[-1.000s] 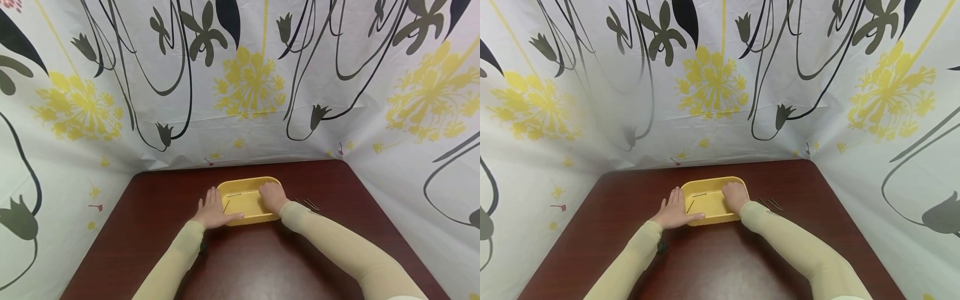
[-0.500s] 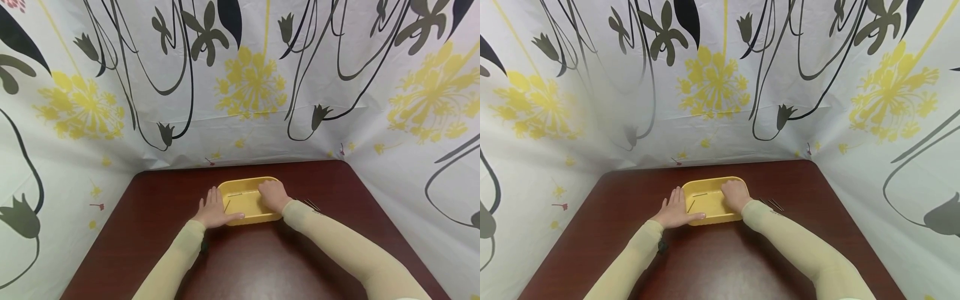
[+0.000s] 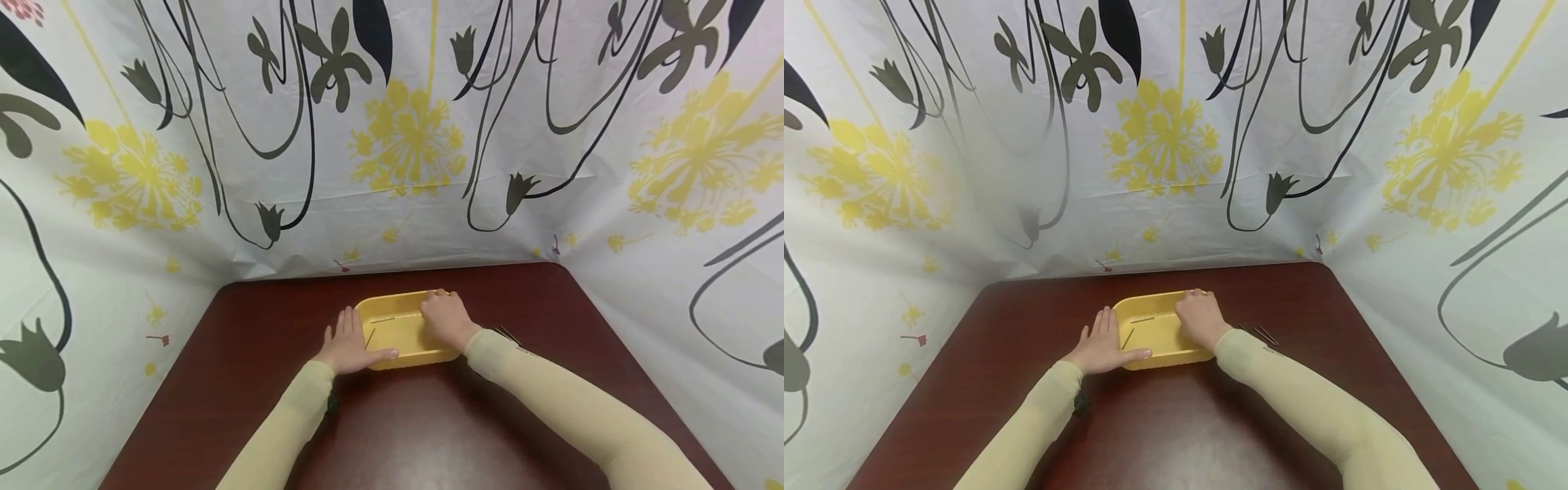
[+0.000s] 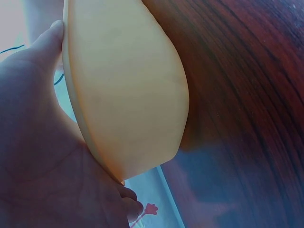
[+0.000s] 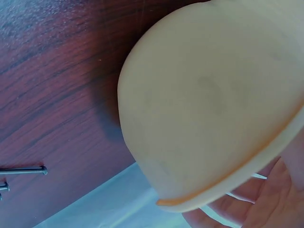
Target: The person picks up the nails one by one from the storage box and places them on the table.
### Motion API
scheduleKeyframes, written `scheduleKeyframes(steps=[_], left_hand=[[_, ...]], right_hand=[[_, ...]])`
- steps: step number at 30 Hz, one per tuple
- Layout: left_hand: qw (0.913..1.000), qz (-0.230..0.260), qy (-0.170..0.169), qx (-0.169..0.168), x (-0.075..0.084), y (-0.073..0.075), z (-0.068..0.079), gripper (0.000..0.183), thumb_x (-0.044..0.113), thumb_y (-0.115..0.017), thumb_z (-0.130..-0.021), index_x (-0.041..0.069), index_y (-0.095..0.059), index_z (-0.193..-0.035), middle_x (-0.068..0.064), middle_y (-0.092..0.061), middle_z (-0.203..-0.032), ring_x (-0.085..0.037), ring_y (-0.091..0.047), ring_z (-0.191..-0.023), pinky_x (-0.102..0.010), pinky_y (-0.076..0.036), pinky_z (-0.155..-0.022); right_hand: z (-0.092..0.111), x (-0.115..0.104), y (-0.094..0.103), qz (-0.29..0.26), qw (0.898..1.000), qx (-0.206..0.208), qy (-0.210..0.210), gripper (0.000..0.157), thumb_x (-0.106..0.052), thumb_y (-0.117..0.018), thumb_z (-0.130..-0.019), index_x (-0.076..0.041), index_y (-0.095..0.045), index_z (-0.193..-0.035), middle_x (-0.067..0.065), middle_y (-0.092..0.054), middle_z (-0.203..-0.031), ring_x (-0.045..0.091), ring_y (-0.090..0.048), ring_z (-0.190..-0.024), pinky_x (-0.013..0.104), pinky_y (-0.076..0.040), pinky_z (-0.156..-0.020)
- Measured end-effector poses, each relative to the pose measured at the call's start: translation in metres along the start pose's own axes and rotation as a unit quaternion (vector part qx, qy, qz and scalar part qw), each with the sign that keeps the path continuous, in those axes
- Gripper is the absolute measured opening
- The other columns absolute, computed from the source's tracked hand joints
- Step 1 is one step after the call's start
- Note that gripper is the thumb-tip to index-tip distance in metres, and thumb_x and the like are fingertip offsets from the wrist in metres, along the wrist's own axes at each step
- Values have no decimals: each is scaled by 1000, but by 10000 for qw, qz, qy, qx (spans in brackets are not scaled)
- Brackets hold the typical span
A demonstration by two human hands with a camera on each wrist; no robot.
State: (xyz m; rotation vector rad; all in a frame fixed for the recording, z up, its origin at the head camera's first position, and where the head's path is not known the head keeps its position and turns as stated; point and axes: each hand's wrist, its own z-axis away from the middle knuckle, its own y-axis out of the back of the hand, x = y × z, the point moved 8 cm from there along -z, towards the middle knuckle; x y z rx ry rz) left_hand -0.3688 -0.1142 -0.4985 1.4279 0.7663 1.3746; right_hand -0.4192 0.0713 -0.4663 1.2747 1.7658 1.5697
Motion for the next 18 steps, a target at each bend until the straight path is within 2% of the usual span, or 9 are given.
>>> scheduleKeyframes(steps=[7,11,14,18], left_hand=[[10000,-9,-20,19,1,1,0,139,92,-52,-71,-4,-5,-159,-23,-2,-166,-36,-2,-153,-62,-12,-117],[10000,-20,-17,12,1,1,1,139,92,-52,-71,-4,-4,-159,-23,-2,-166,-36,-2,-153,-62,-12,-117],[10000,-1,-17,8,0,1,1,139,92,-52,-71,-4,-5,-159,-23,-2,-166,-36,-2,-153,-62,-12,-117],[10000,47,-32,-3,0,-1,0,139,92,-53,-71,-4,-5,-159,-24,-2,-166,-36,-2,-153,-62,-12,-116]], right_hand=[[4,4,11,-84,9999,115,-38,18,-12,-64,-77,-18,-60,-61,7,-60,-91,31,-57,-89,53,-49,-83],[7,6,21,-186,9995,271,0,20,-13,-66,-77,-19,-62,-59,13,-63,-112,38,-53,-114,60,-42,-97],[8,9,24,-293,9993,233,-20,21,-14,-69,-78,-22,-65,-59,17,-59,-132,42,-41,-134,64,-35,-105],[10,14,25,-449,9989,149,-63,21,-14,-71,-78,-23,-67,-60,19,-52,-142,44,-31,-143,67,-28,-108]])
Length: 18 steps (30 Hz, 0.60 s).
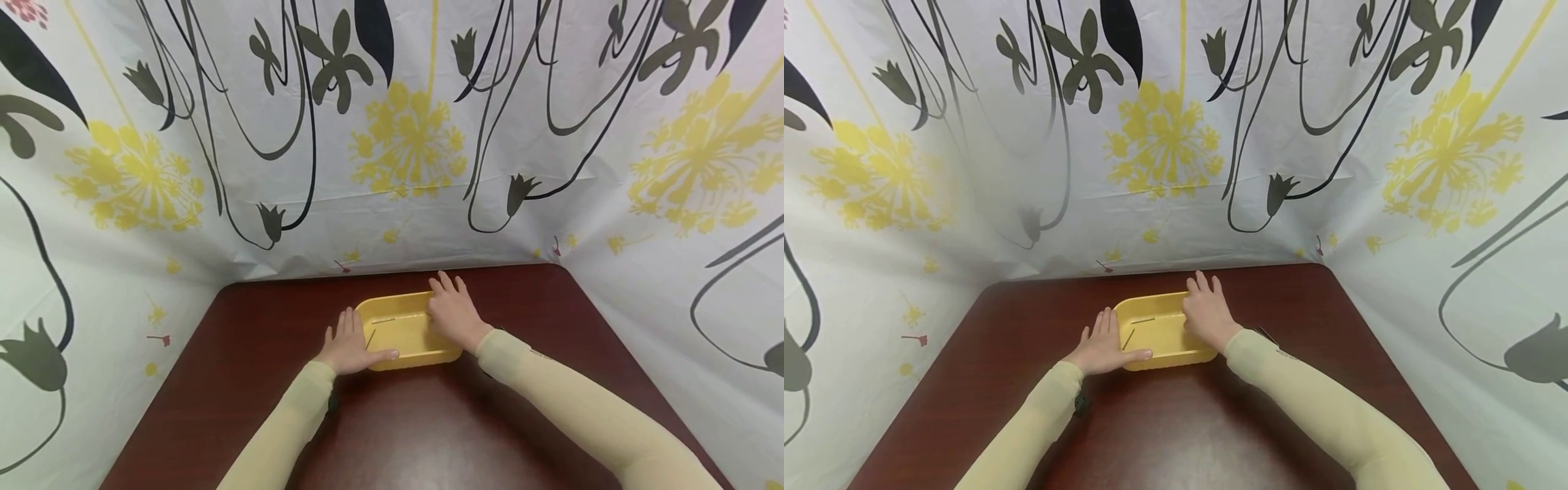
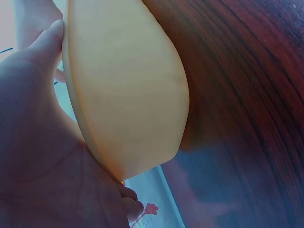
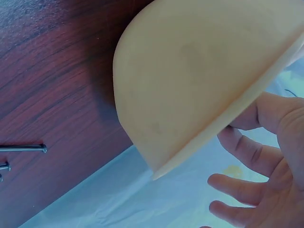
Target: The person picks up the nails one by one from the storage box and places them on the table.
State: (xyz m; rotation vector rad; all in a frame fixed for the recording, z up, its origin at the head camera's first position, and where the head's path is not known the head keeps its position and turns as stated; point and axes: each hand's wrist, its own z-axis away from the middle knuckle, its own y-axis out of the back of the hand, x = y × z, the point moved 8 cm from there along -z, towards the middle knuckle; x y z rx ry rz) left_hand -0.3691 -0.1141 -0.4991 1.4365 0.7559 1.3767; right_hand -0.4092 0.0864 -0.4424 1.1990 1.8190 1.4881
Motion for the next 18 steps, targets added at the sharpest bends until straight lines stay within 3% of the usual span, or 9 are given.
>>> scheduleKeyframes(steps=[7,18], left_hand=[[10000,5,-20,-40,-2,-7,-3,140,93,-52,-70,-4,-3,-159,-23,0,-166,-36,-1,-153,-62,-11,-116],[10000,-73,-29,-22,0,0,1,139,93,-51,-71,-4,-5,-159,-23,-2,-166,-36,-2,-153,-62,-12,-117]], right_hand=[[5,11,1,-165,9999,30,22,27,-11,-68,-77,-25,-60,-56,24,-46,-148,46,-22,-147,71,-18,-110],[10,30,17,-507,9985,-59,-201,30,-10,-68,-80,-25,-58,-56,27,-40,-151,50,-15,-147,77,-11,-107]])
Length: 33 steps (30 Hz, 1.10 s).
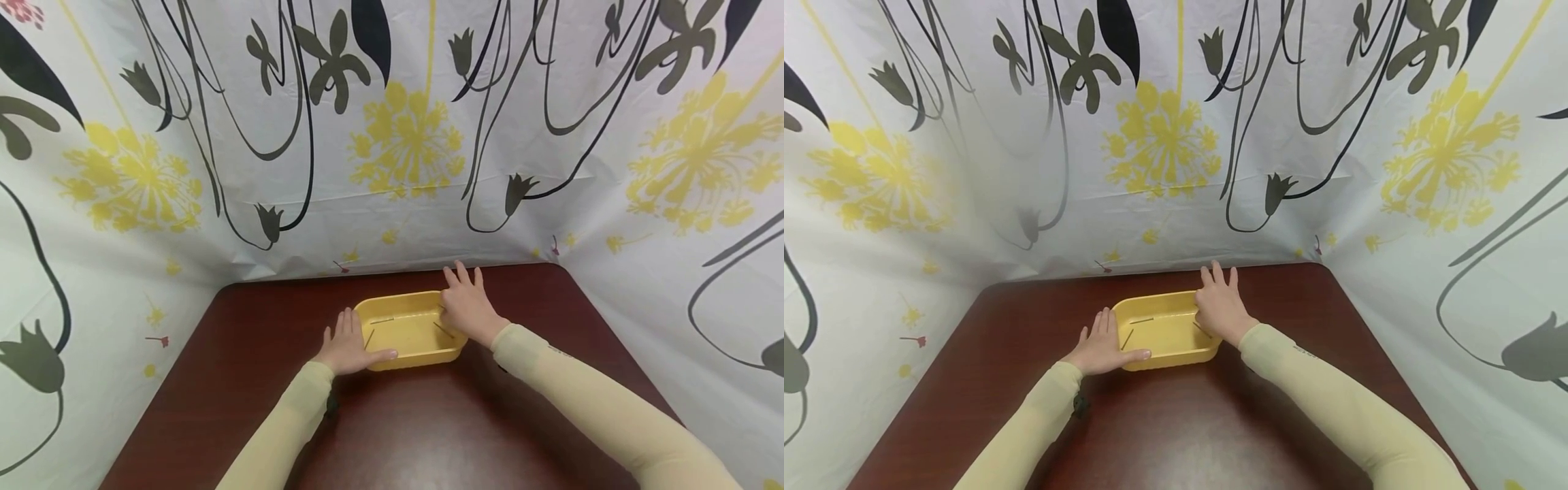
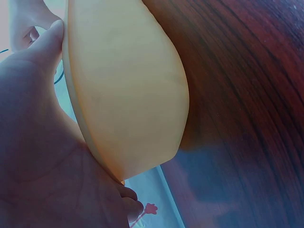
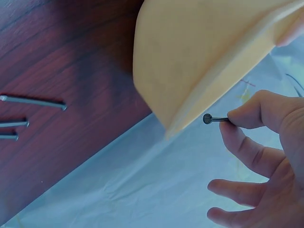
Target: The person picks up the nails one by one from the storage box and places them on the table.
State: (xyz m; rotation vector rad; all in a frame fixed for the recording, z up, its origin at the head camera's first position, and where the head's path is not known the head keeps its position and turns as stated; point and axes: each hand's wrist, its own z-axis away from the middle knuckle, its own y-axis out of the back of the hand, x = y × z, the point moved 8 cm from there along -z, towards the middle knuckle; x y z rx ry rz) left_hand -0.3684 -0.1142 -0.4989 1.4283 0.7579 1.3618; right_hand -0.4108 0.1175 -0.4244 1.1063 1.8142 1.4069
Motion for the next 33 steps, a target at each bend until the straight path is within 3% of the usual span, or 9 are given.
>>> scheduleKeyframes(steps=[11,19,25,33], left_hand=[[10000,37,-1,-18,0,0,1,138,92,-52,-72,-4,-5,-159,-23,-1,-166,-36,-1,-153,-62,-12,-117],[10000,28,-5,-21,1,2,1,137,91,-53,-73,-4,-6,-159,-23,-2,-166,-36,-2,-153,-62,-12,-117],[10000,68,-7,-17,0,1,2,138,91,-53,-72,-4,-5,-159,-23,-2,-166,-36,-2,-153,-62,-12,-117],[10000,28,10,-57,-5,-5,-3,139,94,-50,-71,-3,-3,-159,-22,1,-166,-35,0,-153,-62,-10,-117]], right_hand=[[6,27,3,-196,9991,-153,-343,35,-13,-75,-79,-22,-55,-53,26,-41,-151,50,-16,-146,78,-9,-106],[15,48,1,-293,9965,-345,-705,30,-19,-80,-80,-20,-59,-58,29,-42,-150,54,-16,-145,79,-9,-105],[23,64,-9,-431,9935,-567,-886,30,-13,-78,-77,-19,-57,-57,32,-44,-146,58,-16,-143,83,-6,-101],[33,84,-29,-462,9910,-721,-1032,31,-18,-82,-78,-18,-56,-60,30,-57,-133,60,-27,-135,86,-8,-96]])
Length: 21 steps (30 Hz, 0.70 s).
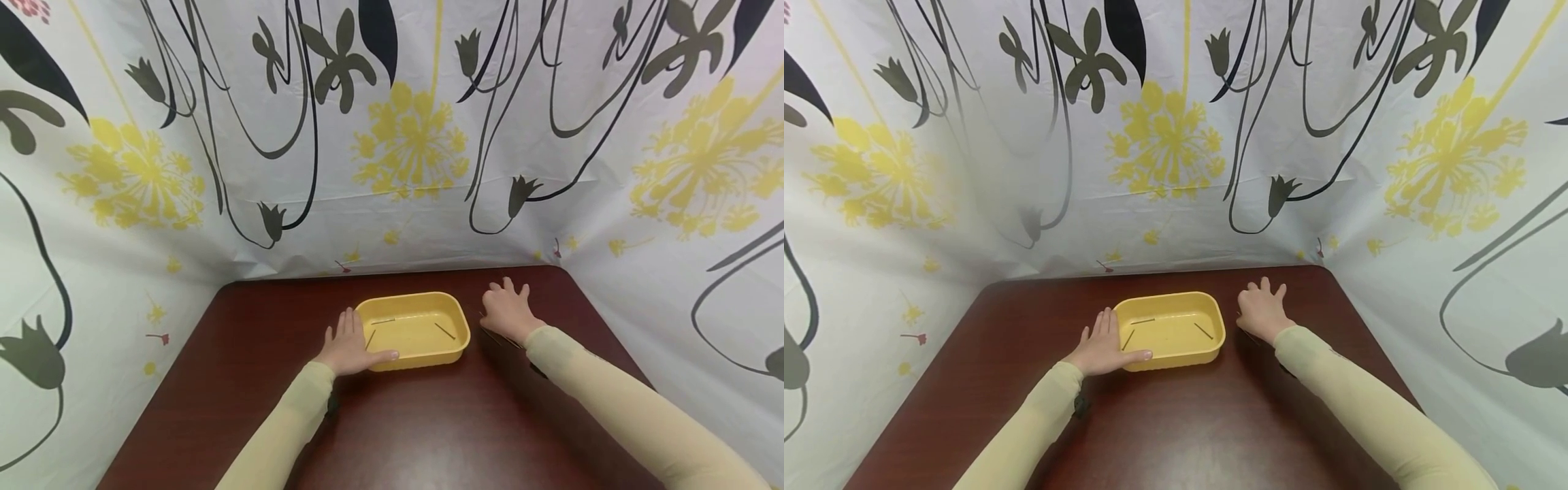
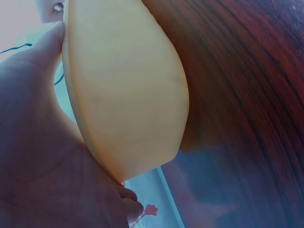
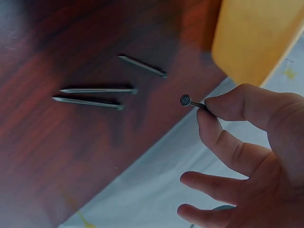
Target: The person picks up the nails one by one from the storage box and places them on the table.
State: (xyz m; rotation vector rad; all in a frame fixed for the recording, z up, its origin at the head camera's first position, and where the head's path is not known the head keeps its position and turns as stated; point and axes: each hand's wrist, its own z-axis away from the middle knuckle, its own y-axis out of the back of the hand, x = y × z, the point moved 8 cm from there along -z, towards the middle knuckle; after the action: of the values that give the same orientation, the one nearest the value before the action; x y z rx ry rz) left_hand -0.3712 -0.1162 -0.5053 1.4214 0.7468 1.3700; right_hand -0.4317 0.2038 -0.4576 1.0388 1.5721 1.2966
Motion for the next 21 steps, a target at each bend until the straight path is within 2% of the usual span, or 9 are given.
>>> scheduleKeyframes(steps=[5,9,15,21], left_hand=[[10000,-5,23,-6,0,0,0,141,95,-50,-70,-3,-3,-160,-21,1,-166,-34,1,-153,-61,-9,-117],[10000,31,-3,-11,1,0,2,140,94,-50,-70,-3,-3,-159,-22,1,-166,-34,0,-153,-62,-10,-117],[9999,103,-32,-4,3,3,4,138,92,-53,-72,-4,-5,-159,-23,-1,-166,-36,-1,-153,-62,-11,-117],[9999,125,-16,14,3,2,3,138,92,-53,-72,-3,-5,-159,-23,-1,-166,-36,-1,-153,-62,-11,-117]], right_hand=[[3,13,-12,31,9997,-200,-167,33,-22,-85,-79,-18,-57,-62,21,-64,-111,56,-39,-123,86,-13,-95],[6,21,-19,-46,9987,-413,-311,31,-21,-83,-80,-17,-58,-62,14,-62,-97,55,-43,-118,87,-13,-94],[7,28,-30,-220,9976,-565,-342,31,-19,-82,-80,-15,-57,-62,10,-61,-89,56,-44,-116,88,-10,-92],[8,31,-37,-182,9978,-537,-340,32,-21,-84,-79,-16,-57,-63,11,-63,-94,57,-44,-118,88,-10,-93]])
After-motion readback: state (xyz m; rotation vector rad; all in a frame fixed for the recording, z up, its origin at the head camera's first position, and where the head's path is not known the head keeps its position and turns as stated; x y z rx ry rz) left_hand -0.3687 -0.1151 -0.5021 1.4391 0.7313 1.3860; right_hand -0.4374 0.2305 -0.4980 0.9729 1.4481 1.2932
